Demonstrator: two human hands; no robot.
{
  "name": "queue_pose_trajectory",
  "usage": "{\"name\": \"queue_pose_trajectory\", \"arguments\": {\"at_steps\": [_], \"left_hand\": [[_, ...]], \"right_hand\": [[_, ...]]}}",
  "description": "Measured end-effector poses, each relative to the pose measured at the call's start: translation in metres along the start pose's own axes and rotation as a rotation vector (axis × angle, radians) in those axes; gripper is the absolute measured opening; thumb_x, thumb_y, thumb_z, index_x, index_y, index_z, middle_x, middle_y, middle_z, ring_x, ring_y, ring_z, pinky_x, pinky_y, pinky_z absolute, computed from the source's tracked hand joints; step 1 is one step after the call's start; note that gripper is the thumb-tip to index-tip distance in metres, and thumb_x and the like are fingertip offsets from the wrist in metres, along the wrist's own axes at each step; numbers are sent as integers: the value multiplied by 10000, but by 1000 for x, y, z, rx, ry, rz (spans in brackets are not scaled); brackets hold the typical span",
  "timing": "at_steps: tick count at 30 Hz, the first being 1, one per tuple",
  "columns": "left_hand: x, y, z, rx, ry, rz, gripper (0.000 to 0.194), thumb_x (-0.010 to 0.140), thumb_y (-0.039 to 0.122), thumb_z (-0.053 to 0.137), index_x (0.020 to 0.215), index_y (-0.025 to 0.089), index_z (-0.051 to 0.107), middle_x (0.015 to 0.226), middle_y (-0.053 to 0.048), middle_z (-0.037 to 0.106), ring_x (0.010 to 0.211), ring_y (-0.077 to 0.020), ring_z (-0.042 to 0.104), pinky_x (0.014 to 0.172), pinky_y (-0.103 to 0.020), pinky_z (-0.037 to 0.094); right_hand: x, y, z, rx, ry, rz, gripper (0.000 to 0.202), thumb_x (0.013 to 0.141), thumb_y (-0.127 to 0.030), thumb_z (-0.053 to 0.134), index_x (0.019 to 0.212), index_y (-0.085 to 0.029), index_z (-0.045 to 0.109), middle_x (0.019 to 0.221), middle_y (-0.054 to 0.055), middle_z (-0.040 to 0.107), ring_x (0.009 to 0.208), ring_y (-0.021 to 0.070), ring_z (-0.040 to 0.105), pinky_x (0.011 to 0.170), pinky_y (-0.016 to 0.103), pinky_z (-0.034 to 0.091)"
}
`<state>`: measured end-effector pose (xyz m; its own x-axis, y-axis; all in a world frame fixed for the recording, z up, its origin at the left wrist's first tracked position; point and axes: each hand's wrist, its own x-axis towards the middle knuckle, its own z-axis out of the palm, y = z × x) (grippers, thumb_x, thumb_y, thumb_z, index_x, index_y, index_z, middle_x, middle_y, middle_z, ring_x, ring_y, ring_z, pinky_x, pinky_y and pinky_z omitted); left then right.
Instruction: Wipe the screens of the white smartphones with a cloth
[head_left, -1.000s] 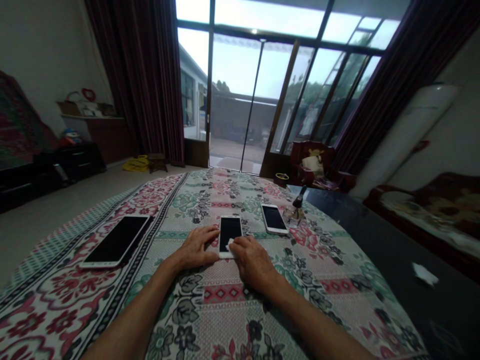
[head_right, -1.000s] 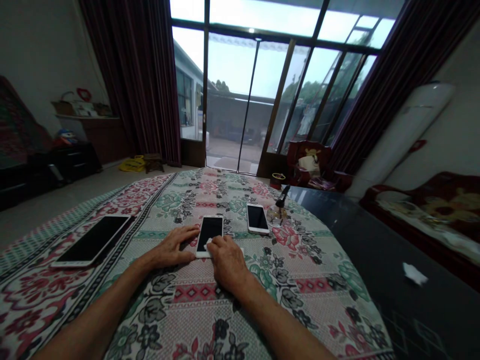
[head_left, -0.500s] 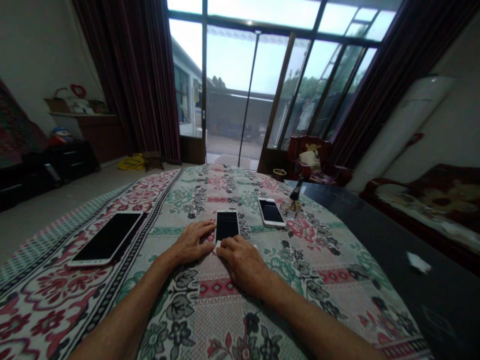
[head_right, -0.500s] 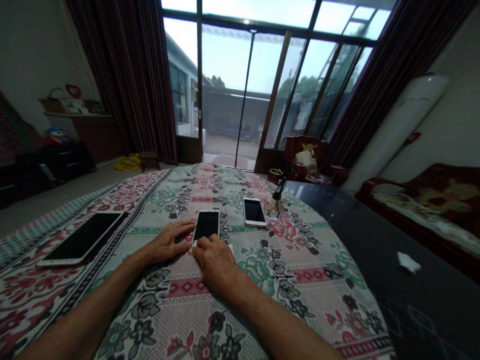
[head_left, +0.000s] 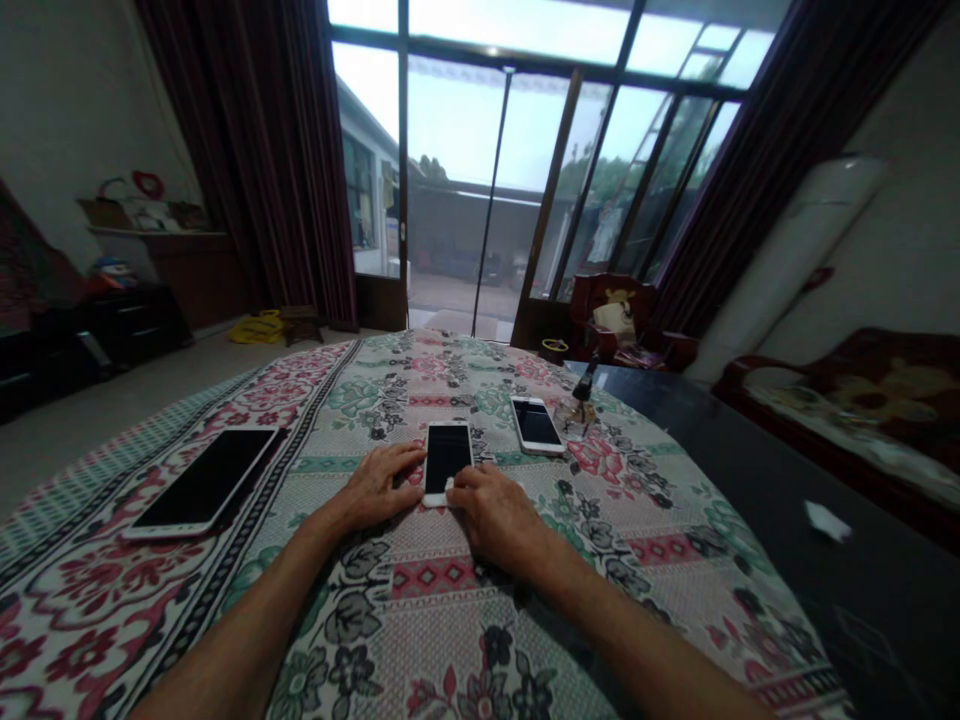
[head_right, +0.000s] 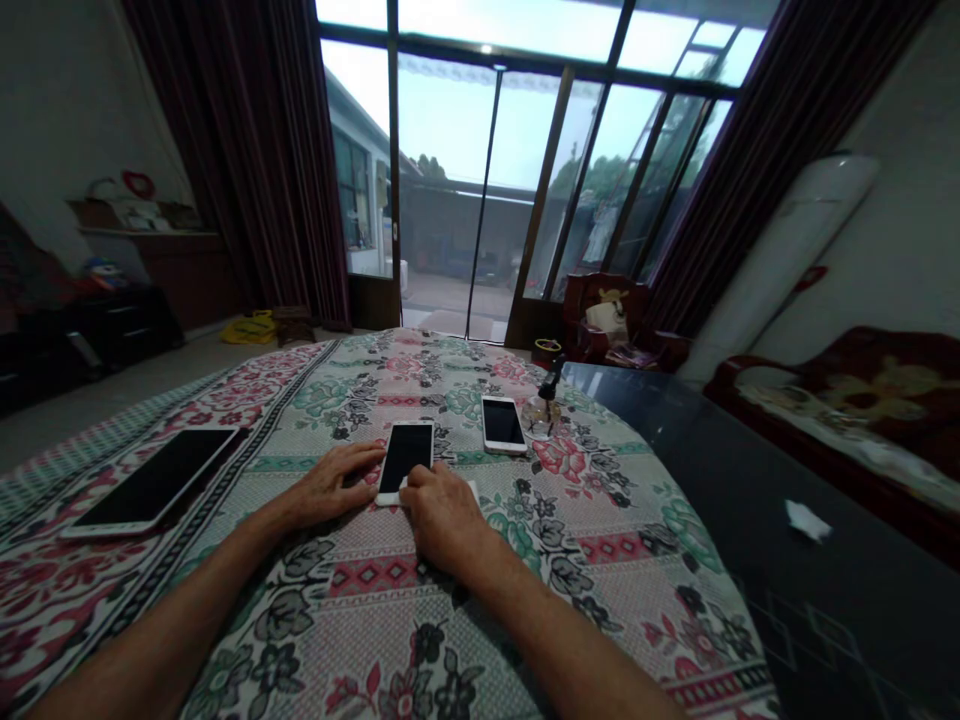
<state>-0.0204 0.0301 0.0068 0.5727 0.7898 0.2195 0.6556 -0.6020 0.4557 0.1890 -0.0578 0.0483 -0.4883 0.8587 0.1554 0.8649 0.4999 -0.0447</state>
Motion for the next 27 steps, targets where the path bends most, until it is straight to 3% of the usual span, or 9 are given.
{"name": "queue_pose_trajectory", "arguments": {"at_steps": [6, 12, 17, 27], "left_hand": [[0, 0, 0, 12, 20, -4, 539, 765, 338, 581, 1282, 190, 589, 1408, -116, 534, 1288, -302, 484, 1100, -466, 339], [0, 3, -2, 3, 2, -21, 568, 758, 402, 594, 1285, 191, 591, 1418, -122, 522, 1301, -317, 470, 1101, -477, 335], [0, 5, -4, -6, 8, -16, 556, 755, 386, 600, 1281, 206, 590, 1414, -106, 530, 1294, -310, 475, 1103, -470, 330], [1, 4, -3, -7, 10, 4, 562, 754, 383, 600, 1285, 200, 588, 1409, -116, 534, 1288, -318, 483, 1088, -474, 345]], "right_hand": [[0, -13, 8, 34, 61, -78, 257, 909, -90, 470, 1046, -198, 659, 1024, 70, 629, 884, 193, 482, 725, 303, 364], [7, 7, 11, 75, 67, -30, 217, 899, -112, 502, 983, -211, 676, 1073, 40, 626, 886, 178, 479, 744, 288, 363], [10, 24, 11, 90, 96, 33, 316, 883, -71, 491, 1093, -218, 674, 1131, 59, 617, 949, 183, 485, 803, 296, 366], [-2, 19, 5, 96, 66, -41, 223, 855, -92, 513, 891, -198, 706, 1025, 60, 647, 882, 167, 515, 765, 279, 354]]}}
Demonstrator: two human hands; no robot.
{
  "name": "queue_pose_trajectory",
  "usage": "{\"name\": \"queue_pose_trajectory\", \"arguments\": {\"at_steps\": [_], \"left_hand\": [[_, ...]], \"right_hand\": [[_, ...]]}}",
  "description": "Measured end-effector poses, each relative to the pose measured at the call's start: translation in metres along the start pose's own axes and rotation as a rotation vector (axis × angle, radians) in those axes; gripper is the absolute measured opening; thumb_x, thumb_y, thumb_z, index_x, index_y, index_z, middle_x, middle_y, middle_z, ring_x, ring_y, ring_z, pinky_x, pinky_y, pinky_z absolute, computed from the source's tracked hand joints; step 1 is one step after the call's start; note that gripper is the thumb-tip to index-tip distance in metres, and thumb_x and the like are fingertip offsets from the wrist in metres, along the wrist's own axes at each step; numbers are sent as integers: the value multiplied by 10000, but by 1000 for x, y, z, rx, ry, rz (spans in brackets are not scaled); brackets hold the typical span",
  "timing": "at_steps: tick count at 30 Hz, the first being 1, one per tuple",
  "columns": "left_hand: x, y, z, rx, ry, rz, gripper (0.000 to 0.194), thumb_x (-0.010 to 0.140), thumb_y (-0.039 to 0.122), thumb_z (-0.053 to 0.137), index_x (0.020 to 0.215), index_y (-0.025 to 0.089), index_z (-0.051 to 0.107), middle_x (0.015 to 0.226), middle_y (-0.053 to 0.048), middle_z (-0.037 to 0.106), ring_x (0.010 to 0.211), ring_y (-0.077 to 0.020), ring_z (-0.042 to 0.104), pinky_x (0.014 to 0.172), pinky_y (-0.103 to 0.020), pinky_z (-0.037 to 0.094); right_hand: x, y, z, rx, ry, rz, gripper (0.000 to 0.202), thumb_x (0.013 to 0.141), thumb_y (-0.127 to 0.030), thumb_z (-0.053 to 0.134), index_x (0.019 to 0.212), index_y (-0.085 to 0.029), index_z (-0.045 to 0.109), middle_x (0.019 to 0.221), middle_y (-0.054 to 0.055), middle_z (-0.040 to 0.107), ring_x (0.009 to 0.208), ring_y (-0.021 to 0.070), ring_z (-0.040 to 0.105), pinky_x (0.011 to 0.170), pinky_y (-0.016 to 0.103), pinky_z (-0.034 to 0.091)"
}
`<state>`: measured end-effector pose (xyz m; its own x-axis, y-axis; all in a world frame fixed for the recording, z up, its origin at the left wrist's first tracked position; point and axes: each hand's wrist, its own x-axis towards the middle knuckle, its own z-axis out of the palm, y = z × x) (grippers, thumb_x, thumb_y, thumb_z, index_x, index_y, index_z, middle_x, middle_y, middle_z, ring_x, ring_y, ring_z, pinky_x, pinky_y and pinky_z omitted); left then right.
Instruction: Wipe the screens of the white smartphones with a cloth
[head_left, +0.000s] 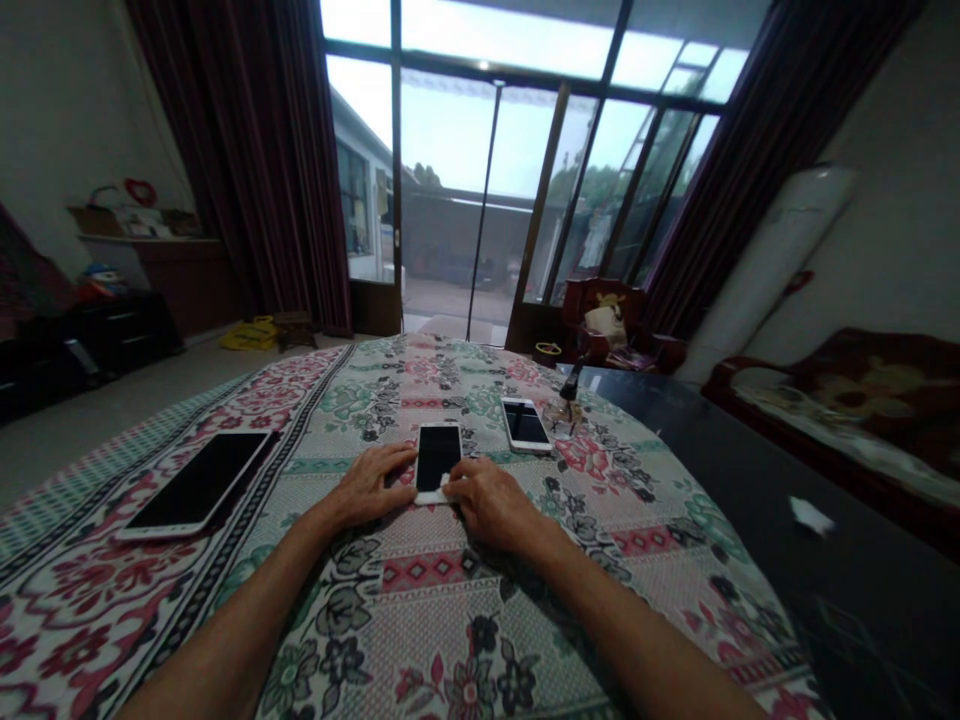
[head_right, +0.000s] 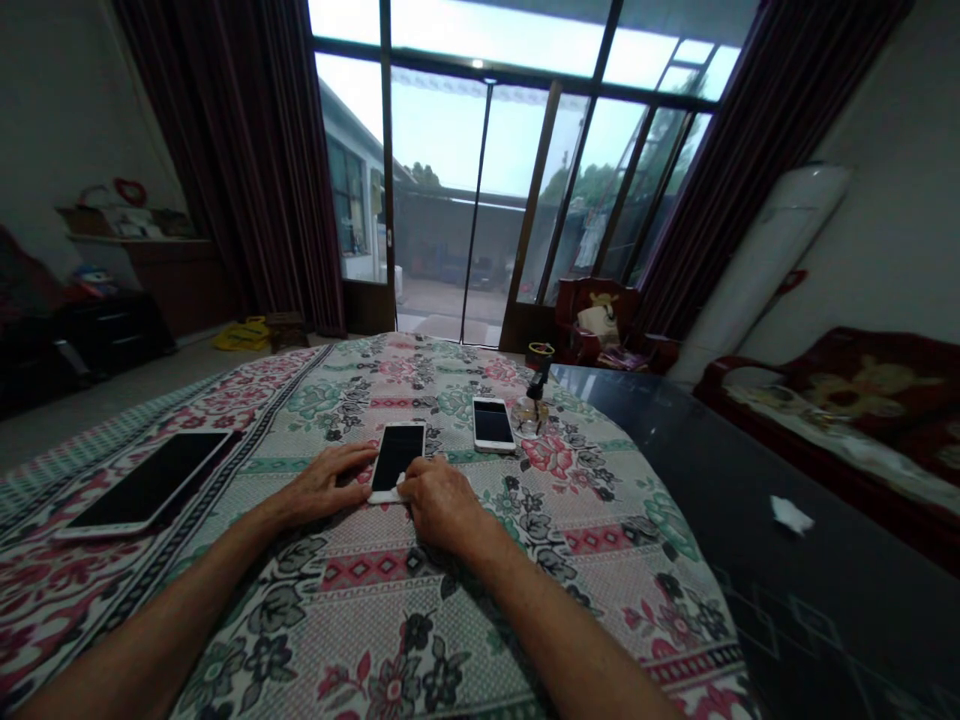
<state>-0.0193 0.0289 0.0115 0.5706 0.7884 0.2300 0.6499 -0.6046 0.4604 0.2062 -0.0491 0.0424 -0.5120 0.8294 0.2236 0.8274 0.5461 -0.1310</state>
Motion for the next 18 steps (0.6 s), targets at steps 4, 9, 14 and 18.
{"name": "queue_pose_trajectory", "arguments": {"at_steps": [4, 9, 14, 18], "left_hand": [[0, -2, 1, 15, 8, 5, 557, 751, 376, 602, 1285, 218, 587, 1403, -97, 544, 1278, -312, 493, 1084, -466, 348], [1, -4, 3, 22, 1, -9, 571, 748, 397, 593, 1283, 200, 594, 1401, -101, 544, 1294, -322, 471, 1099, -466, 333], [1, -5, 4, 12, 15, -7, 574, 752, 402, 593, 1289, 200, 589, 1406, -101, 538, 1288, -314, 472, 1102, -475, 322], [2, -6, 2, -11, 6, 18, 571, 752, 402, 607, 1286, 199, 595, 1398, -101, 546, 1272, -314, 488, 1094, -467, 335]], "right_hand": [[-4, -7, -6, -3, -17, -14, 237, 848, -86, 493, 852, -200, 701, 999, 63, 651, 862, 168, 522, 748, 278, 357], [-1, -3, -5, -8, -34, 10, 254, 863, -92, 487, 890, -207, 712, 1025, 61, 654, 892, 178, 534, 759, 278, 374], [6, 14, 5, 0, 35, 46, 308, 897, -83, 444, 1007, -201, 707, 1097, 70, 642, 936, 182, 533, 814, 284, 384], [6, 18, 4, 14, 23, 38, 302, 864, -65, 468, 990, -190, 713, 1091, 79, 640, 938, 182, 538, 822, 280, 385]]}}
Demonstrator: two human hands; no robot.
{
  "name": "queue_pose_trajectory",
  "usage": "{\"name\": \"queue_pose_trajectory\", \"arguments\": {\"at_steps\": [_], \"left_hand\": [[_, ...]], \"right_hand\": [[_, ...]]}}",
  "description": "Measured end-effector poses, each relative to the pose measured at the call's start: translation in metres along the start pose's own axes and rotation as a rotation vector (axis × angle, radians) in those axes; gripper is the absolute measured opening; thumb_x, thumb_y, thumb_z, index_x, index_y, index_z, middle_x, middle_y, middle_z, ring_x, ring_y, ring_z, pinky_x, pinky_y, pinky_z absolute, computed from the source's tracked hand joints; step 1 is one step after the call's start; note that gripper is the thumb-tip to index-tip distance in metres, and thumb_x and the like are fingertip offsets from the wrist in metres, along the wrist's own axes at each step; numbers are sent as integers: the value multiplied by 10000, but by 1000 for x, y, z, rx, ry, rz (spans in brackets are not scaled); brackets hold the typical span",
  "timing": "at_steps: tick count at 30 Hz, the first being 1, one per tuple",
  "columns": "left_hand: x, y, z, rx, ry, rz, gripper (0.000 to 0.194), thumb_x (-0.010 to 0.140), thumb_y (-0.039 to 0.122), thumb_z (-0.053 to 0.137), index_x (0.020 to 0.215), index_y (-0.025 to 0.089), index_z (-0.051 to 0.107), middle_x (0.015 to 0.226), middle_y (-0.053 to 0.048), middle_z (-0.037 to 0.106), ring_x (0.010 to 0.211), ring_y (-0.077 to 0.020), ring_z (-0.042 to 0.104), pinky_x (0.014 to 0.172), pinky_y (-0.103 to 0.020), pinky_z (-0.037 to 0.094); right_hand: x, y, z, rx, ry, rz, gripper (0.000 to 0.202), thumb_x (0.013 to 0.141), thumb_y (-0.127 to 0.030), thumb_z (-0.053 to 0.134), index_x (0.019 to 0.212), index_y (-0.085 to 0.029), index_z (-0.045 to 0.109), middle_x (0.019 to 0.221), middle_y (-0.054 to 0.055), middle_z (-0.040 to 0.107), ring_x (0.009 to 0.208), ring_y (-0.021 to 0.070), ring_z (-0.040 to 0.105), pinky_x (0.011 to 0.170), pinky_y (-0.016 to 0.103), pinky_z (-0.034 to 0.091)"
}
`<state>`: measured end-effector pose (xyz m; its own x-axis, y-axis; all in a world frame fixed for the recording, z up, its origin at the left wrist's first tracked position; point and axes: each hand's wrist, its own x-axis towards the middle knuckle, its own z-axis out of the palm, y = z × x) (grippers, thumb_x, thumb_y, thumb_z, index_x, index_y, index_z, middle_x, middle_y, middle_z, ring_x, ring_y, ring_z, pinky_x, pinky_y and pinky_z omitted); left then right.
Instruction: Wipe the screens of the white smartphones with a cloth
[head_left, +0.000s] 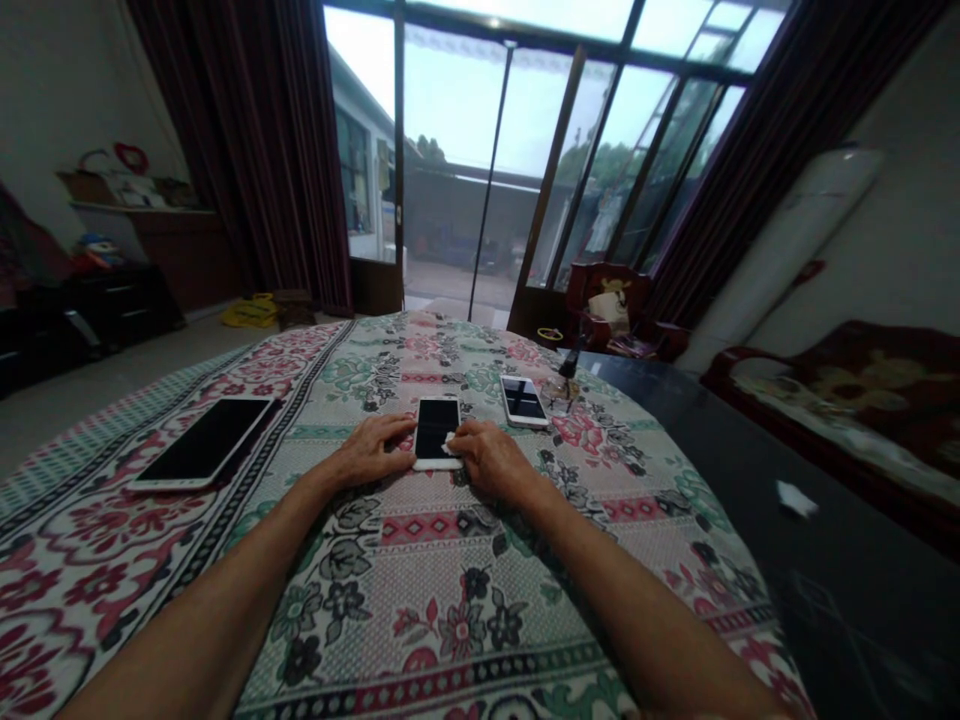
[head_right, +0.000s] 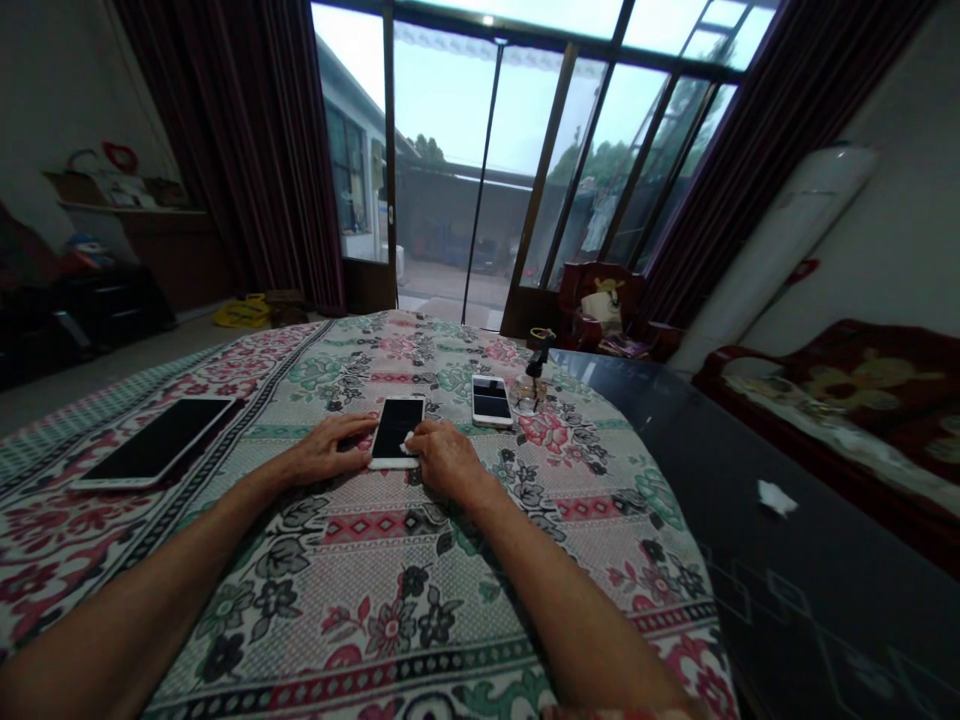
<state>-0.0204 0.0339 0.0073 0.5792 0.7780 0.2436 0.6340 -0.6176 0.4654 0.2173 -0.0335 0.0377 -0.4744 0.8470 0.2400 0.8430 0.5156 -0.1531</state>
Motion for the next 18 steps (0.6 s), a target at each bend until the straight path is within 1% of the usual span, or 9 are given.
{"name": "queue_pose_trajectory", "arguments": {"at_steps": [5, 10, 14, 18], "left_hand": [[0, 1, -2, 0, -10, 9, 589, 755, 415, 612, 1296, 185, 585, 1408, -112, 534, 1284, -320, 474, 1100, -472, 321], [-3, 5, -4, 27, -47, -18, 715, 711, 533, 670, 1335, 209, 541, 1453, -104, 479, 1320, -338, 420, 1102, -490, 303], [-4, 7, -4, 62, -63, -24, 752, 708, 562, 681, 1345, 194, 526, 1453, -122, 472, 1305, -350, 426, 1087, -488, 311], [-3, 5, -1, 70, -50, -11, 730, 726, 546, 673, 1350, 204, 514, 1443, -125, 484, 1306, -342, 428, 1086, -494, 303]], "right_hand": [[-5, -4, -12, 17, -56, -66, 260, 834, -63, 482, 883, -177, 710, 999, 66, 637, 896, 161, 543, 777, 257, 377], [-8, -3, -20, 37, -134, -154, 234, 768, -38, 498, 784, -180, 685, 904, 40, 612, 844, 144, 531, 737, 240, 353], [-7, 0, -20, 45, -146, -185, 233, 743, -30, 509, 783, -177, 686, 924, 45, 604, 830, 141, 524, 720, 235, 345], [-5, -1, -22, 50, -149, -158, 244, 763, -28, 502, 791, -182, 689, 911, 37, 604, 814, 135, 524, 708, 228, 344]]}}
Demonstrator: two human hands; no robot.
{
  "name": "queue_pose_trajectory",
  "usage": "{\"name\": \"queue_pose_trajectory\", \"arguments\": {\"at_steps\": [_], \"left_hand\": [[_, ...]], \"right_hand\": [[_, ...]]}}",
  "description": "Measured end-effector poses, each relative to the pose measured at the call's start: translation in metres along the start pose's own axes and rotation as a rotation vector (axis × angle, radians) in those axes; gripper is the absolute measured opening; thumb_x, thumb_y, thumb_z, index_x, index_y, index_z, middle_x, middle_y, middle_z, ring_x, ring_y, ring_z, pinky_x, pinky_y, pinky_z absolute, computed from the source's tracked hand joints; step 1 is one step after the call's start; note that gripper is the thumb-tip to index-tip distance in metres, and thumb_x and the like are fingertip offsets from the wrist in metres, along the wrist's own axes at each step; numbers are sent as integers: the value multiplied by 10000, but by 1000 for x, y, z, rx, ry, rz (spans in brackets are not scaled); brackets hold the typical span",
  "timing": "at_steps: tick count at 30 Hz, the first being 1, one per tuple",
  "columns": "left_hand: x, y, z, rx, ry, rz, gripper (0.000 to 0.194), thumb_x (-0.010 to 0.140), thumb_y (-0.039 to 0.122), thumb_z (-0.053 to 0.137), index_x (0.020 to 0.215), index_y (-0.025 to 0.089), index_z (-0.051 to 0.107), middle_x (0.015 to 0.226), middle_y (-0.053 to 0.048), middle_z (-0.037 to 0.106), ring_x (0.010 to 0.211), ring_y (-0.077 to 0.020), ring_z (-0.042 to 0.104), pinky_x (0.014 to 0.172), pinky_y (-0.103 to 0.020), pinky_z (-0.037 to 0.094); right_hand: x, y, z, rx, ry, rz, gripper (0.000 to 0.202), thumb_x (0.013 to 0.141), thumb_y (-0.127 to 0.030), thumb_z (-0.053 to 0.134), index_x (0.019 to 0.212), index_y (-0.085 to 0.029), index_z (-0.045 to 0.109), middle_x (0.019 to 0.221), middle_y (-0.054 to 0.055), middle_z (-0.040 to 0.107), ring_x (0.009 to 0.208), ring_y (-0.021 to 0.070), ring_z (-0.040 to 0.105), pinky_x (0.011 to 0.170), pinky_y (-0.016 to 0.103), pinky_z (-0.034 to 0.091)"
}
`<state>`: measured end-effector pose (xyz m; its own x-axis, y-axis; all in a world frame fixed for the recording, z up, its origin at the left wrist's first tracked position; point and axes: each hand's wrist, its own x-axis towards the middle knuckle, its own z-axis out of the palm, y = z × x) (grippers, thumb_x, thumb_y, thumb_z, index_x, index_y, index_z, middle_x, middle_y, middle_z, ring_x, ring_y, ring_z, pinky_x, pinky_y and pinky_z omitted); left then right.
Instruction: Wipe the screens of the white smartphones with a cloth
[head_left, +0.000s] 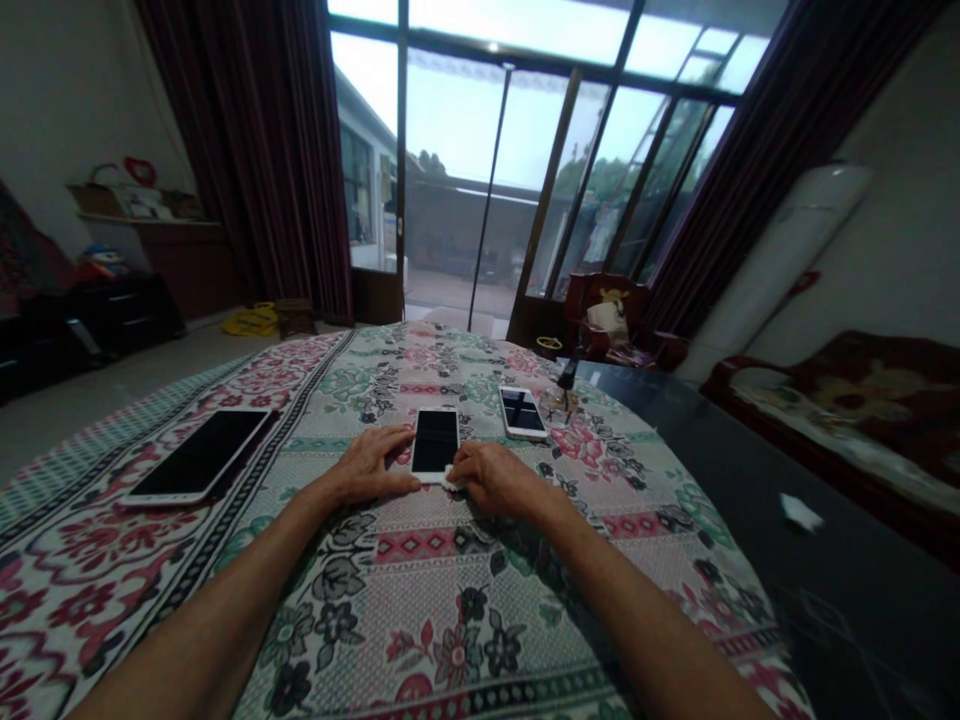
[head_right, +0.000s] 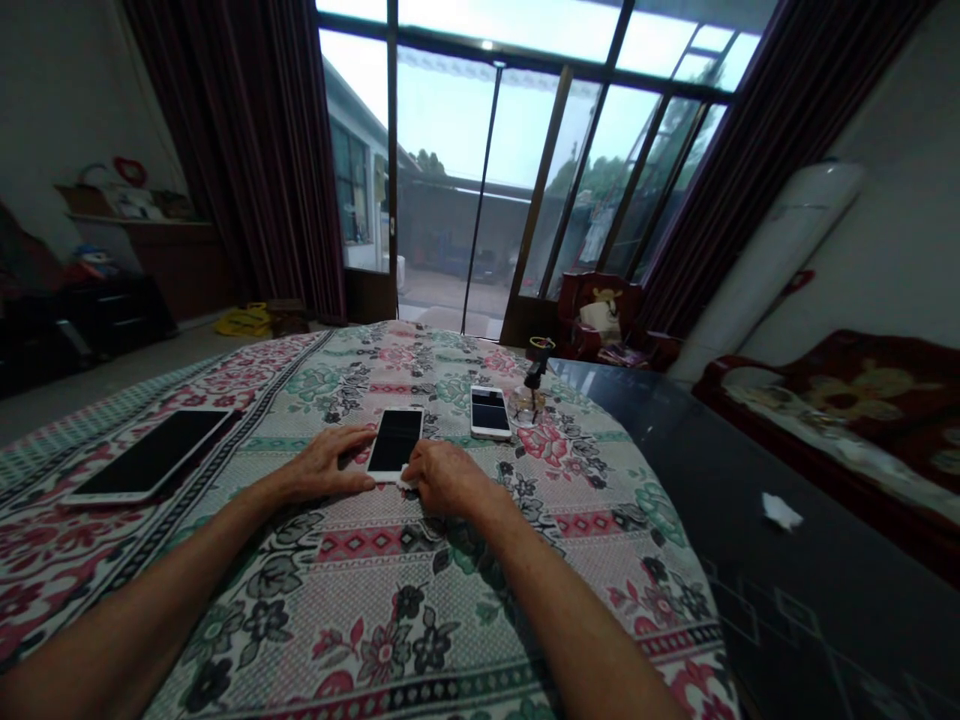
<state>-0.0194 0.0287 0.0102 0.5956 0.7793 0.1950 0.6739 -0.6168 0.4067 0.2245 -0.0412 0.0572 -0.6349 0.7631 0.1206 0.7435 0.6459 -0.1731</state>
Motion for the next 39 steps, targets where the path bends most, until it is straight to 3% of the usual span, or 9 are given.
{"name": "queue_pose_trajectory", "arguments": {"at_steps": [8, 17, 25, 31, 39], "left_hand": [[2, -12, 7, -41, 36, 34, 690, 737, 531, 681, 1337, 220, 539, 1436, -121, 493, 1305, -333, 435, 1082, -487, 319], [2, -12, 4, -108, 97, 77, 407, 795, 395, 592, 1162, 236, 668, 1335, -81, 598, 1225, -284, 529, 1066, -455, 365], [1, -1, 1, -45, 82, 47, 468, 772, 361, 605, 1221, 234, 635, 1349, -86, 589, 1248, -287, 509, 1074, -454, 354], [1, 1, 2, -15, 55, -7, 550, 746, 435, 639, 1259, 238, 614, 1395, -95, 543, 1266, -296, 485, 1082, -453, 337], [3, 2, 5, -16, 99, 7, 499, 732, 409, 663, 1212, 274, 648, 1333, -64, 598, 1220, -290, 523, 1064, -451, 355]], "right_hand": [[9, 5, 11, -61, 106, 95, 247, 851, -71, 475, 885, -179, 694, 994, 61, 619, 857, 149, 533, 744, 238, 362], [8, -11, 10, -81, 62, 83, 225, 868, -104, 489, 916, -184, 694, 1035, 69, 627, 888, 163, 533, 724, 251, 349], [6, -17, 15, -93, 54, 84, 223, 878, -114, 492, 900, -199, 698, 1000, 61, 634, 840, 164, 500, 699, 272, 327], [12, -5, 16, -104, 89, 165, 259, 906, -116, 477, 979, -212, 706, 1074, 74, 619, 931, 182, 518, 753, 271, 380], [11, -1, 14, -150, 103, 210, 317, 912, -97, 438, 1107, -210, 660, 1133, 73, 594, 927, 186, 512, 762, 285, 393]]}}
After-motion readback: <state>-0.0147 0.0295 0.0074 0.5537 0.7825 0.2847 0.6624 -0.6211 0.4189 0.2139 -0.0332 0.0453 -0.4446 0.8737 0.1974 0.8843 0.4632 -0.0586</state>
